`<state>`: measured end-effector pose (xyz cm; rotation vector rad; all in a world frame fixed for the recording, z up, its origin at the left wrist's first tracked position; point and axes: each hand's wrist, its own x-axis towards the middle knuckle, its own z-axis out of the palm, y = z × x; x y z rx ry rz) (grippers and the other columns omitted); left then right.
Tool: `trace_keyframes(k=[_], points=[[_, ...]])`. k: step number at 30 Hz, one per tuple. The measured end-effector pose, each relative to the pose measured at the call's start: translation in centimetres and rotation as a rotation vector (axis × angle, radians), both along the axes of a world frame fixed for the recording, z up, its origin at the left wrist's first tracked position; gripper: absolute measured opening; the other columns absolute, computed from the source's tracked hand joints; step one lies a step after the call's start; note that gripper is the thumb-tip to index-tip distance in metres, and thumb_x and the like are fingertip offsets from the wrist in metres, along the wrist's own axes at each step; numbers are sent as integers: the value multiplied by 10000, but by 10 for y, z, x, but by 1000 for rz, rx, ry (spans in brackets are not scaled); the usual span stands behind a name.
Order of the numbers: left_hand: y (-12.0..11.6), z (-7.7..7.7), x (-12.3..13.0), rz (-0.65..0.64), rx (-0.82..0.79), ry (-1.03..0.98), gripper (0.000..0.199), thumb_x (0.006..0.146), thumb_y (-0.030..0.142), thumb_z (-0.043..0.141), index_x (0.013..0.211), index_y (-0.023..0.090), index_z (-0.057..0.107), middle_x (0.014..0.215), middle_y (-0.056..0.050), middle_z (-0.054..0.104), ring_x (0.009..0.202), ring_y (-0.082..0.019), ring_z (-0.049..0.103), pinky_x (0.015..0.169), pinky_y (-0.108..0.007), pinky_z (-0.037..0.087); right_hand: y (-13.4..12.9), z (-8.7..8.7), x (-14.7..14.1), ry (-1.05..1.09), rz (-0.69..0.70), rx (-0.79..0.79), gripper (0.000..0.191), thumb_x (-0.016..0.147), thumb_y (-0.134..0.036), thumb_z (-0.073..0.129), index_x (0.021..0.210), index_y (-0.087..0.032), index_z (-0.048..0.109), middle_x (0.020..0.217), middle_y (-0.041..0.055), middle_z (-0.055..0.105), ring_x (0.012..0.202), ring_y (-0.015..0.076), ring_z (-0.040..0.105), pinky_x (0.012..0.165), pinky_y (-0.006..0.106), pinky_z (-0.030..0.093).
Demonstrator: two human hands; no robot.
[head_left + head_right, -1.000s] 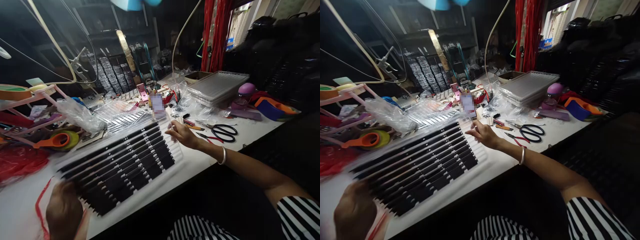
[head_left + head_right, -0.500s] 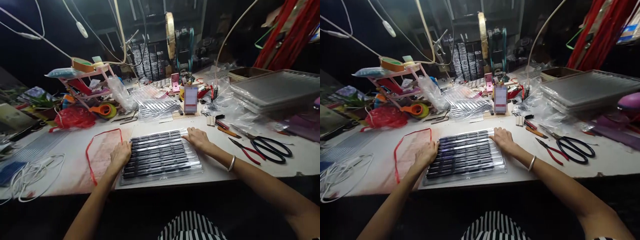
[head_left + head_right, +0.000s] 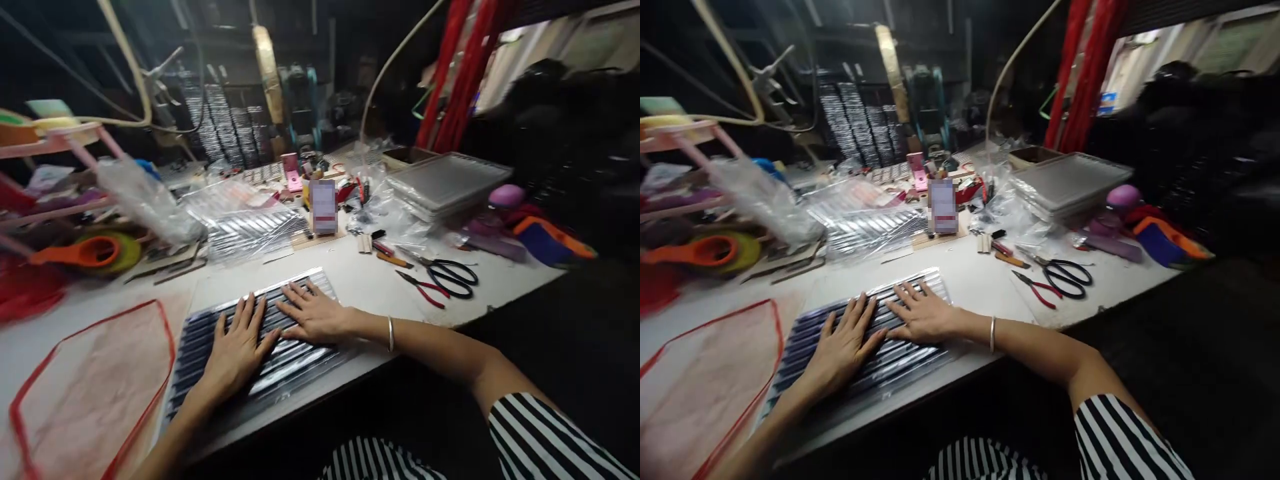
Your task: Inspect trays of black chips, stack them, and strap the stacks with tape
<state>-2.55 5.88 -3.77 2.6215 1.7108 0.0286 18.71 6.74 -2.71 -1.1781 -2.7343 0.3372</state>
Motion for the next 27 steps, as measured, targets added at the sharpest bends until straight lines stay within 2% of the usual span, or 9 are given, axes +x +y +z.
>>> trace_keyframes(k=[4, 7, 10, 12, 14, 16, 18, 23, 27], points=[[4, -4, -3, -47, 35, 74, 675, 881, 572, 283, 1450, 213, 218, 1523, -57, 143, 1405, -293, 116, 1088, -553, 135, -19, 1, 21, 30, 27, 12, 706, 907, -581, 324, 1424, -101, 308, 1508, 187, 183, 1396, 320, 110, 1112, 531, 125], [0, -4, -8, -121, 31, 90, 595, 890, 557, 285, 1434, 322, 224, 1519, 7, 165, 1405, -290, 118, 1084, -565, 132, -25, 8, 48, 34, -14, -5, 607, 879, -534, 463, 1375, -188, 416, 1477, 80, 327, 1362, 252, 271, 1106, 421, 241], [-2, -5, -13, -128, 28, 104, 579, 890, 550, 293, 1423, 331, 240, 1513, 5, 183, 1402, -292, 130, 1084, -554, 149, -8, 17, 94, 15, -264, 18, 360, 921, -373, 465, 1248, -252, 558, 1299, 22, 557, 1189, 175, 500, 973, 263, 399], [-1, -6, -13, -98, 16, 123, 590, 884, 556, 300, 1420, 313, 253, 1513, -12, 177, 1399, -309, 123, 1079, -563, 154, 11, 21, 132, -10, -529, 55, 335, 957, -259, 368, 1188, -165, 591, 1183, 103, 611, 1075, 202, 564, 919, 315, 431], [0, -6, -5, -78, -4, 136, 613, 874, 568, 316, 1419, 294, 257, 1514, -30, 165, 1396, -331, 107, 1072, -582, 151, 30, 21, 166, -60, -745, 61, 290, 945, -221, 391, 1090, -103, 613, 1087, 146, 623, 995, 227, 585, 870, 390, 452], [2, -3, 11, -105, -31, 130, 632, 868, 583, 330, 1421, 287, 249, 1514, -45, 158, 1394, -341, 97, 1069, -594, 147, 46, 19, 190, -109, -873, 40, 233, 916, -273, 483, 1019, -109, 612, 1036, 112, 621, 945, 210, 590, 835, 404, 468], [4, 1, 35, -188, -71, 109, 637, 868, 596, 332, 1424, 298, 238, 1514, -52, 156, 1393, -341, 101, 1071, -598, 144, 57, 15, 199, -141, -921, 18, 246, 884, -335, 548, 1011, -130, 599, 1037, 75, 609, 932, 191, 585, 824, 395, 475], [20, 16, 105, -474, -131, 37, 648, 874, 600, 329, 1438, 304, 212, 1520, -92, 141, 1388, -363, 87, 1060, -620, 169, 70, 9, 183, -162, -956, 25, 232, 889, -316, 543, 1041, -146, 583, 1084, 71, 581, 985, 198, 556, 846, 399, 461], [35, 20, 145, -622, -160, 2, 620, 884, 589, 318, 1417, 273, 324, 1504, -112, 243, 1385, -359, 146, 1066, -639, 133, 70, 3, 178, -125, -1000, 65, 227, 905, -271, 503, 1083, -138, 550, 1092, 76, 564, 972, 198, 548, 825, 382, 455]])
